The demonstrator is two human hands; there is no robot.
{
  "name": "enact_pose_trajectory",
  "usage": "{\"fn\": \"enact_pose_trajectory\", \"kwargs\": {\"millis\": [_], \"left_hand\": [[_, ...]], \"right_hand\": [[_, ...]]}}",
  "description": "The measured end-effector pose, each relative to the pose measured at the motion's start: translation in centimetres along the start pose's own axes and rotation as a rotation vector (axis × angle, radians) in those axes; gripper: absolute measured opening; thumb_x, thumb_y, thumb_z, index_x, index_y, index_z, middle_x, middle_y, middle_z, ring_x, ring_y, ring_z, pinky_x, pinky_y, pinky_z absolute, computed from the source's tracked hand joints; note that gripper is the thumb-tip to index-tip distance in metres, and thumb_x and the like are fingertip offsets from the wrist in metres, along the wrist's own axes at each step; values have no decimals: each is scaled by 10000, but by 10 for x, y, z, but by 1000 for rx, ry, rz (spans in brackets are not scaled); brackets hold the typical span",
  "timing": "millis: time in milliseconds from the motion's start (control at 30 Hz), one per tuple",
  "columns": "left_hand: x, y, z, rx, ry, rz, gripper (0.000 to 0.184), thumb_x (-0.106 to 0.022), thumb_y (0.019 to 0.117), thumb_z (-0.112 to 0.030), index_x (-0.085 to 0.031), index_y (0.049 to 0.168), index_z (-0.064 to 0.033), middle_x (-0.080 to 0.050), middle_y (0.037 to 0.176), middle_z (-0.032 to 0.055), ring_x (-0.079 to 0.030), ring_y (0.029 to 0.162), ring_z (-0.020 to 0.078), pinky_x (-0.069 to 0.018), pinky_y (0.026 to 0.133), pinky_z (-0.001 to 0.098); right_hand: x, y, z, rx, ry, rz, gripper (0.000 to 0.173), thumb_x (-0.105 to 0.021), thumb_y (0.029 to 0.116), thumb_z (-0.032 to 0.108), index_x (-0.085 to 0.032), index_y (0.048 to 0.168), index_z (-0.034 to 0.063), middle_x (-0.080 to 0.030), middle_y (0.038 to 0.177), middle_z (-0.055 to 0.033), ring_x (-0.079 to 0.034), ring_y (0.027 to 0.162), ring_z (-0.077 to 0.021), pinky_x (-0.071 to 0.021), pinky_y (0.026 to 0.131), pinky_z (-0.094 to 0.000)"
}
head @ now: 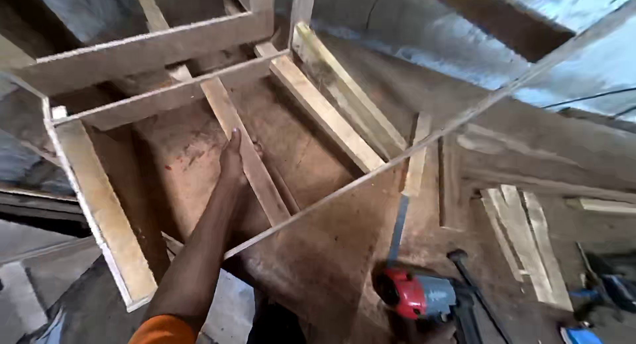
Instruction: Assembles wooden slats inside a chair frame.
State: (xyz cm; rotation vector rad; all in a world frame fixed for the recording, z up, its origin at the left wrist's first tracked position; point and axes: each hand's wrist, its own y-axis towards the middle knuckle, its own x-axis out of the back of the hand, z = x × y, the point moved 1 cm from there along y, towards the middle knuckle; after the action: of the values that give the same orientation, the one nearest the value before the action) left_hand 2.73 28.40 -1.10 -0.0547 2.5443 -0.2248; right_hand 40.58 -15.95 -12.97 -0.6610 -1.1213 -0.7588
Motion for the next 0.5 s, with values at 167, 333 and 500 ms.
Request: {"fn": "enact_pose_trajectory", "kwargs": {"millis": [167, 333, 500], "left_hand": [[2, 0, 0, -14, -16, 29, 446, -266, 1121, -450, -547, 1200, -113, -661, 908, 43, -637, 697, 146, -578, 642, 323], [-2, 0, -3, -6, -40, 32, 444, -243, 1124, -446, -539, 1147, -115, -641, 850, 37, -622, 662, 143, -576, 630, 315], [-7, -3, -5, -15, 3, 49, 412, -239, 1125, -438, -515, 1269, -167, -633, 873, 5, -617, 672, 119, -569, 631, 289]], "right_hand": [[5, 23, 10, -58, -98, 168, 957, -799, 753, 516, -478, 1418, -92, -639, 1273, -308, -635, 1173, -461, -486, 1005, -647], [126, -11, 57, -121, 458, 396, 474, -768, 865, 154, -586, 1272, -5, -709, 1044, -106, -704, 904, -191, -612, 825, -425], [132, -92, 92, -127, 1344, 674, 119, -635, 951, 167, -745, 984, 138, -750, 905, 10, -704, 845, -112, -594, 833, -331]]}}
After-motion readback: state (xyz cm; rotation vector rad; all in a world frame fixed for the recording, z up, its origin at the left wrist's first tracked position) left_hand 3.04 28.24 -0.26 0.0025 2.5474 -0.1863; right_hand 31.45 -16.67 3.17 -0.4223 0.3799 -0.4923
